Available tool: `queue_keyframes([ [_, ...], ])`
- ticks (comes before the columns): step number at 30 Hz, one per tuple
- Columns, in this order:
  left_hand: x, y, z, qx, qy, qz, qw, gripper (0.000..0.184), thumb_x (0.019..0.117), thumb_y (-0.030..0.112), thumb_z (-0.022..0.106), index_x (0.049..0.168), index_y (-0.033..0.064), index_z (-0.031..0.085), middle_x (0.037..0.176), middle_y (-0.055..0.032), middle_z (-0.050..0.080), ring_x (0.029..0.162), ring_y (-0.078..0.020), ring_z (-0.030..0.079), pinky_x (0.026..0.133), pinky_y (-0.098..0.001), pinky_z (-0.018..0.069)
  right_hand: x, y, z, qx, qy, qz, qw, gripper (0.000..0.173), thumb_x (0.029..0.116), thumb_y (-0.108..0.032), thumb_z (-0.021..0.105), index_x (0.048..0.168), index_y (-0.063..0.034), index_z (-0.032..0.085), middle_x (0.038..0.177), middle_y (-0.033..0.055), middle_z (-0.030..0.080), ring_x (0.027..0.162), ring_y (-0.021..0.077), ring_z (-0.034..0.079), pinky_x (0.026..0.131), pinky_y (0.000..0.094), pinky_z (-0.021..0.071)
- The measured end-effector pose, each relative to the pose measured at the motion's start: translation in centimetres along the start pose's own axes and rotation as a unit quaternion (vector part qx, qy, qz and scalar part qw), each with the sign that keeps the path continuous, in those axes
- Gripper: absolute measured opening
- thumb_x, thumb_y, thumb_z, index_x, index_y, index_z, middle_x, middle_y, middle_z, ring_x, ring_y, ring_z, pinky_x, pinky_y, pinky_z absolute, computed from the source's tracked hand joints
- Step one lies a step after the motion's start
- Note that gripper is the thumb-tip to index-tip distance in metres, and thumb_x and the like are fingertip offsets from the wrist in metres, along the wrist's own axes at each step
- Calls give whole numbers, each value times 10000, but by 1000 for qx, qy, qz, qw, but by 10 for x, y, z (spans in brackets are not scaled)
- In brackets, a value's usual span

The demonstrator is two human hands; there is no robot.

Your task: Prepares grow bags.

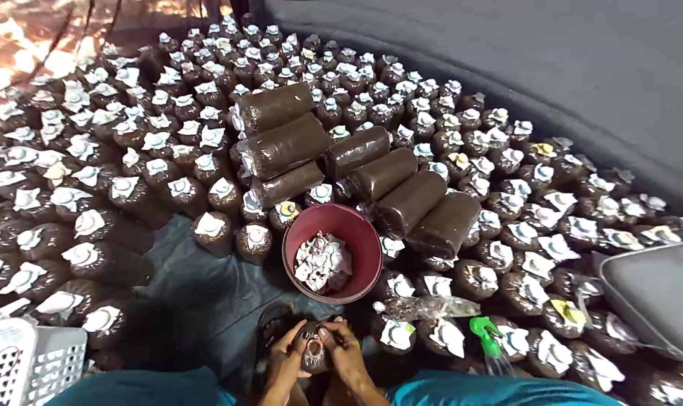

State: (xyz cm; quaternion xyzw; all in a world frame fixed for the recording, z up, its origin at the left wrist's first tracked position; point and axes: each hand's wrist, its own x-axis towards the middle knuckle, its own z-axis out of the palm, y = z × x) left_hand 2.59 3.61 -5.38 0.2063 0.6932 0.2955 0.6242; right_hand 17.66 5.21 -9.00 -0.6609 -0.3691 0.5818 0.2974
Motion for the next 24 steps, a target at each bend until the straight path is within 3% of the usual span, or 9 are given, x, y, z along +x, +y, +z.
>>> queue_keyframes([
  [3,3,-2,-1,0,-4,0,1000,367,1069,139,538,1424,183,620,1366,-153,637,973,-327,729,703,-508,627,6,3,-3,-23,-8,1,1000,283,920,-315,725,1140,-141,762,1197,39,715,1220,195,605,1136,553,378],
  [7,3,-5,-6,-30,-47,-15,998,396,1079,193,540,1472,219,573,1419,-166,600,1049,-359,708,772,-538,616,4,0,-15,-93,-32,-23,995,364,940,-385,702,1218,-156,749,1275,73,695,1252,237,603,1117,559,419],
  [10,2,-15,-11,-72,-79,-21,994,425,1101,188,480,1523,230,505,1472,-172,553,1121,-374,685,832,-563,604,-27,-38,-18,-359,32,-80,929,433,1004,-477,594,1203,-119,736,1223,132,692,1126,314,678,945,537,553],
  [11,2,-18,-13,-87,-88,-23,992,435,1104,181,467,1537,226,483,1484,-177,539,1148,-377,671,857,-569,596,-38,-51,-19,-425,27,-86,901,491,1005,-529,559,1176,-103,734,1191,141,704,1088,326,693,903,542,561],
  [13,3,-18,-13,-106,-107,-23,988,475,1099,155,467,1568,217,426,1480,-185,530,1156,-360,655,878,-551,579,-48,-67,-19,-500,-43,-80,861,605,989,-623,525,1245,-103,695,1178,162,721,1088,363,700,905,584,549],
  [16,6,-20,-14,-87,-112,6,990,495,1076,124,513,1561,193,436,1458,-187,545,1123,-343,669,849,-531,589,-44,-66,-14,-541,-133,-134,820,619,988,-564,583,1426,-127,561,1247,189,694,1125,405,679,958,616,520],
  [19,6,-23,-17,-56,-93,34,993,466,1059,135,563,1520,167,501,1452,-159,566,1110,-317,692,835,-505,617,-31,-57,-5,-573,-159,-175,784,607,982,-568,593,1437,-168,555,1273,176,688,1078,415,693,907,629,536],
  [24,9,-19,-21,-54,-79,26,995,451,1059,181,580,1506,159,520,1497,-148,538,1144,-322,684,869,-504,608,-22,-70,7,-599,-174,-149,767,604,1008,-589,532,1437,-165,526,1155,202,714,1008,422,709,871,619,543],
])
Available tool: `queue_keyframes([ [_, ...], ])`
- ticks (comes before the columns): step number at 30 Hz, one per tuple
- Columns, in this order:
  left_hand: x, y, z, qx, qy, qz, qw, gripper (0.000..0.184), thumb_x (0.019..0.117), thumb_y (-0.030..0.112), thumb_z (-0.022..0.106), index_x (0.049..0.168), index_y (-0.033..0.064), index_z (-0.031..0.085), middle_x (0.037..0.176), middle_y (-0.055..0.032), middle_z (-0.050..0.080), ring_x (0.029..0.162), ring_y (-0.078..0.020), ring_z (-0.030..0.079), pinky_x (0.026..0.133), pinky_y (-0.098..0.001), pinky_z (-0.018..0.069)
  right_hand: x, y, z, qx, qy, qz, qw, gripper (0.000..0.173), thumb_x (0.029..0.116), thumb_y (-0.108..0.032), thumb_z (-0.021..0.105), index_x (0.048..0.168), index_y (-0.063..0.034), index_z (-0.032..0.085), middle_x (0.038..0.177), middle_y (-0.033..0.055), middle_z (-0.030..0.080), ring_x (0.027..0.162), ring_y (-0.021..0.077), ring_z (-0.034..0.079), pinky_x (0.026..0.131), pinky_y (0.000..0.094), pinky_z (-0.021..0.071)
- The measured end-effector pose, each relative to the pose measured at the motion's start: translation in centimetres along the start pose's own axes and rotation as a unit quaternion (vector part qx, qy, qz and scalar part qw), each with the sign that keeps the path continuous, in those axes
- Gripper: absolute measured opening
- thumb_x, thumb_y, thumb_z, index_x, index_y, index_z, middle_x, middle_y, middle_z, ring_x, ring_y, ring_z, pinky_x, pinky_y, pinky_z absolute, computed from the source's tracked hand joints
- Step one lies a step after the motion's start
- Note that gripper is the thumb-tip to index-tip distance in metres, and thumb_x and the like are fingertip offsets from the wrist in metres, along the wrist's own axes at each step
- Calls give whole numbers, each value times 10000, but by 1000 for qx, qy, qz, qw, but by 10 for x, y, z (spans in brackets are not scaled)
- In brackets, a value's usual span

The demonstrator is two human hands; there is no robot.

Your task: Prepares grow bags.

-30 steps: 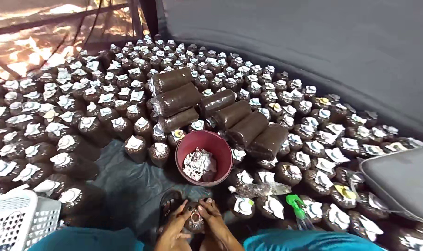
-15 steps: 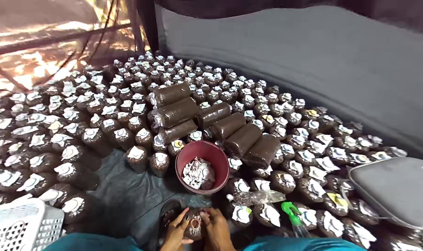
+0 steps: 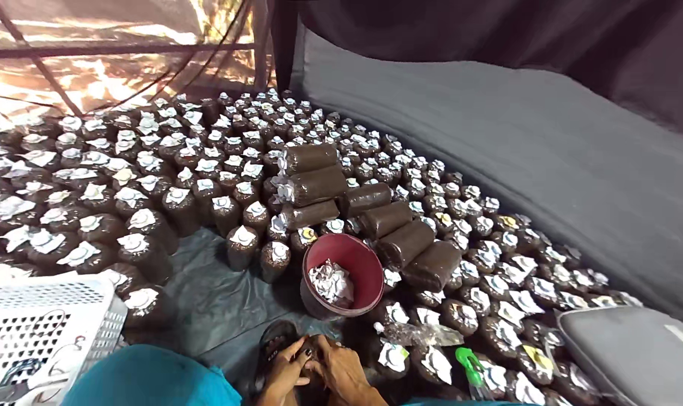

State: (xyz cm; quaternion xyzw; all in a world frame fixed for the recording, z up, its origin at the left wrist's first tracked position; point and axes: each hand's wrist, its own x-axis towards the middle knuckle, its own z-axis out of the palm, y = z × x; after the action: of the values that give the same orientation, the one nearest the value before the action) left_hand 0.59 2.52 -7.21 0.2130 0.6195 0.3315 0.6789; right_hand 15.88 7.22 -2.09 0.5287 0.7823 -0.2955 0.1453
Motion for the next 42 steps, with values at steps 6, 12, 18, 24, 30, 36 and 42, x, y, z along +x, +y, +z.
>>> queue_keyframes([
  [6,0,7,11,150,124,26,980,429,1026,328,626,1381,88,645,1413,-173,614,1298,-343,592,1072,-558,477,3,6,4,97,52,83,990,519,1027,-542,496,1365,-158,584,1101,159,740,1046,368,714,892,596,547],
  [12,-41,64,-23,-59,217,174,959,352,1022,92,597,1340,-58,600,1321,-247,629,1211,-329,619,1031,-487,503,-51,-7,-18,-46,113,-105,987,378,1032,-402,553,1252,-123,682,1041,174,749,913,397,736,773,609,578],
  [18,-55,73,-39,-130,233,246,932,263,1018,49,573,1242,-64,655,1258,-220,665,1163,-297,641,1001,-454,522,-50,-2,-56,143,155,109,971,469,1014,-504,520,1277,-130,627,1043,136,736,1001,336,714,889,586,545],
  [24,-68,77,-45,-65,186,292,936,258,1012,91,573,1220,-24,675,1217,-159,699,1142,-241,666,990,-422,545,-88,-26,-52,-66,182,-206,959,286,1025,-366,579,1121,-124,697,946,99,742,856,299,740,737,545,604],
  [30,-127,97,-49,208,-32,364,907,568,860,12,699,1411,11,558,1482,-140,556,1371,-261,536,1144,-457,453,-108,-46,-75,-24,166,-115,979,398,1020,-437,579,1190,-91,675,876,165,741,812,384,736,718,618,566],
  [36,-148,77,0,317,-45,422,848,805,822,100,790,1501,-87,399,1626,-231,348,1526,-321,334,1242,-473,311,-103,-44,-83,-28,268,-159,950,371,957,-420,643,1103,-80,672,762,109,714,682,322,721,599,557,556],
  [42,-139,70,22,236,7,513,825,525,838,95,776,1290,-109,605,1495,-239,526,1460,-329,446,1205,-468,384,-126,-50,-91,34,326,-144,934,433,917,-436,687,1169,-88,629,688,64,675,606,280,685,550,520,536],
])
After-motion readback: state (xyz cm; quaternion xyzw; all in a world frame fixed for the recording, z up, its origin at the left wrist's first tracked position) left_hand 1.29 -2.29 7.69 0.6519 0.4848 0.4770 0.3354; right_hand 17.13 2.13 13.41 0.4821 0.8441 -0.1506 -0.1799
